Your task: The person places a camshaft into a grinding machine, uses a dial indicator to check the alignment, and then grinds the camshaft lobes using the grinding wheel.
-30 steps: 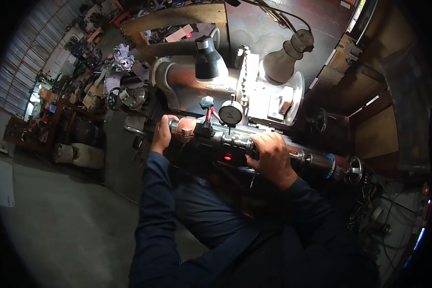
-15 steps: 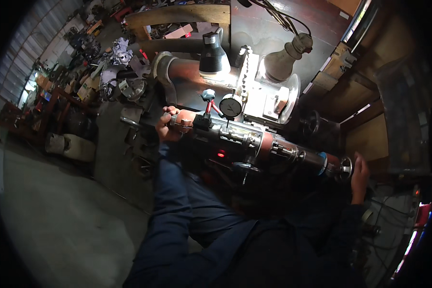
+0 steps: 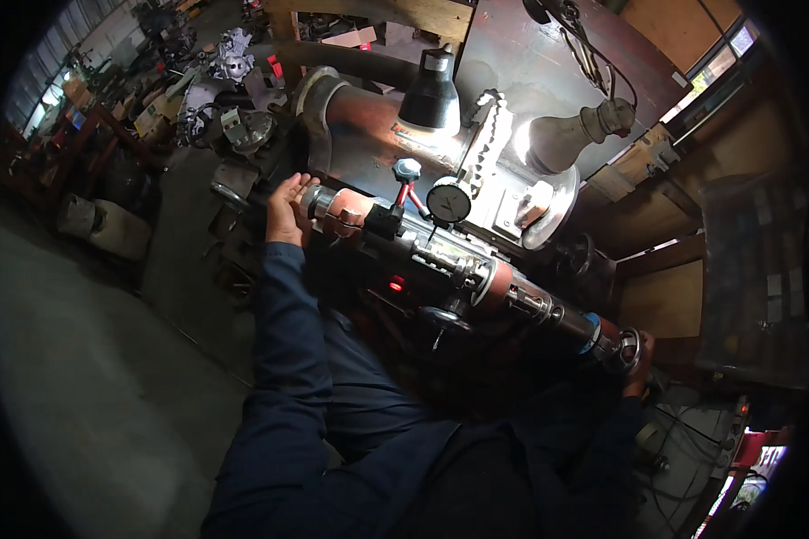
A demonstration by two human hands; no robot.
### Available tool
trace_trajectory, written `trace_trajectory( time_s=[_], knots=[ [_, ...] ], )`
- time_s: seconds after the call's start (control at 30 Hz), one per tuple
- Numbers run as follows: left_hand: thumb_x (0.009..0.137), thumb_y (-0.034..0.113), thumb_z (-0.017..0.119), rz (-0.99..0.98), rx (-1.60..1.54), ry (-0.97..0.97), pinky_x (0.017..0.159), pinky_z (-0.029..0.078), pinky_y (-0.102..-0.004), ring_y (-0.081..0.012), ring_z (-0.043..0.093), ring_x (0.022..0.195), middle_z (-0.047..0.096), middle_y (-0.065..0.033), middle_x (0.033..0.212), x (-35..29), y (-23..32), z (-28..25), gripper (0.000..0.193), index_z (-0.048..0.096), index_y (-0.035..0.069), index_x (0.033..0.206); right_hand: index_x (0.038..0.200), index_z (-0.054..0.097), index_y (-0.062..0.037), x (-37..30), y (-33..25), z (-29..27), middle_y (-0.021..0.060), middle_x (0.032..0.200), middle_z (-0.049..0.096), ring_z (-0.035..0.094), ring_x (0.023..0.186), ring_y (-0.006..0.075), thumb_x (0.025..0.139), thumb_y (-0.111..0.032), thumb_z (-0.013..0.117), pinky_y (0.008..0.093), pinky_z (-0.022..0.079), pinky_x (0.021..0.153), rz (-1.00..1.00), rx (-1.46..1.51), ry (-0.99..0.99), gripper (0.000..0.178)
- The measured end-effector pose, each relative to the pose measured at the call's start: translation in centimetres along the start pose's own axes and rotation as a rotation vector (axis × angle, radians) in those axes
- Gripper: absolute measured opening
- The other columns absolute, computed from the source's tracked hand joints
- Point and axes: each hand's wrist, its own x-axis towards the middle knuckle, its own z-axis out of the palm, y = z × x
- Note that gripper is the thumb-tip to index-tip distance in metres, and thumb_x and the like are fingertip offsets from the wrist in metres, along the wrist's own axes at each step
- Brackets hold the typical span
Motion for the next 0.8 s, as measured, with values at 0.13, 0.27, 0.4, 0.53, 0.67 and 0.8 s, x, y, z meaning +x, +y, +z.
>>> trace_trajectory(
  time_s=[0.13,0.27,0.4,0.53,0.67,0.8],
  knots=[
    [0.088,0.022,0.065,0.058,0.048,0.105,0.087,0.052,-0.0362,-0.0234,0.064,0.100,0.065,-0.0106,0.108,-0.8,1.1,-0.6,0.028,0.058,0.002,0.107,0.122,0.066,-0.0026,-4.5,-8.2,0.3,0.0165,0.104,0.069,0.064,0.096,0.0284,0.091,-0.016,0.063,0.0382,0.050,0.086,0.082,-0.537,-0.181,0.034],
    [0.088,0.022,0.064,-0.020,0.053,0.118,0.082,0.052,-0.0345,-0.0221,0.064,0.098,0.067,-0.0095,0.107,-1.1,1.2,-0.7,0.025,0.060,0.005,0.105,0.122,0.065,-0.0016,-6.0,-16.3,-2.0,0.0150,0.103,0.070,0.065,0.093,0.0269,0.091,-0.018,0.063,0.0374,0.050,0.084,0.170,-0.881,-0.423,0.035],
    [0.092,0.037,0.061,-0.019,0.235,-0.010,0.076,0.052,-0.0322,-0.0198,0.066,0.088,0.069,-0.0091,0.099,-1.5,1.7,0.1,0.033,0.062,0.006,0.102,0.120,0.065,0.0003,-3.7,-20.4,-2.9,0.0133,0.107,0.071,0.064,0.100,0.0217,0.096,-0.020,0.060,0.0359,0.048,0.089,0.305,-0.499,-0.297,0.032],
    [0.093,0.063,0.047,-0.106,0.580,-0.165,0.070,0.051,-0.0285,-0.0170,0.066,0.073,0.069,-0.0082,0.081,-2.8,2.6,3.7,0.064,0.067,0.003,0.088,0.116,0.068,-0.0001,-1.1,-20.4,-0.3,0.0082,0.103,0.071,0.063,0.094,0.0178,0.096,-0.024,0.059,0.0338,0.049,0.086,0.156,-0.409,-0.218,0.033],
    [0.088,0.078,0.037,-0.166,0.961,-0.158,0.067,0.048,-0.0301,-0.0174,0.062,0.066,0.065,-0.0078,0.071,-0.7,3.2,5.1,0.083,0.068,0.002,0.078,0.106,0.071,0.0006,2.3,-12.0,-0.5,0.0045,0.098,0.068,0.062,0.092,0.0196,0.094,-0.033,0.054,0.0348,0.049,0.084,0.550,0.046,-0.327,0.039],
    [0.094,0.065,0.039,-0.041,1.368,-0.076,0.073,0.046,-0.0367,-0.0229,0.061,0.071,0.065,-0.0109,0.072,0.0,3.1,4.3,0.076,0.067,-0.004,0.080,0.107,0.070,-0.0004,1.4,-20.8,1.2,0.0174,0.104,0.070,0.065,0.098,0.0316,0.095,-0.031,0.056,0.0406,0.049,0.088,-0.049,-0.848,-0.172,0.036]
  ],
)
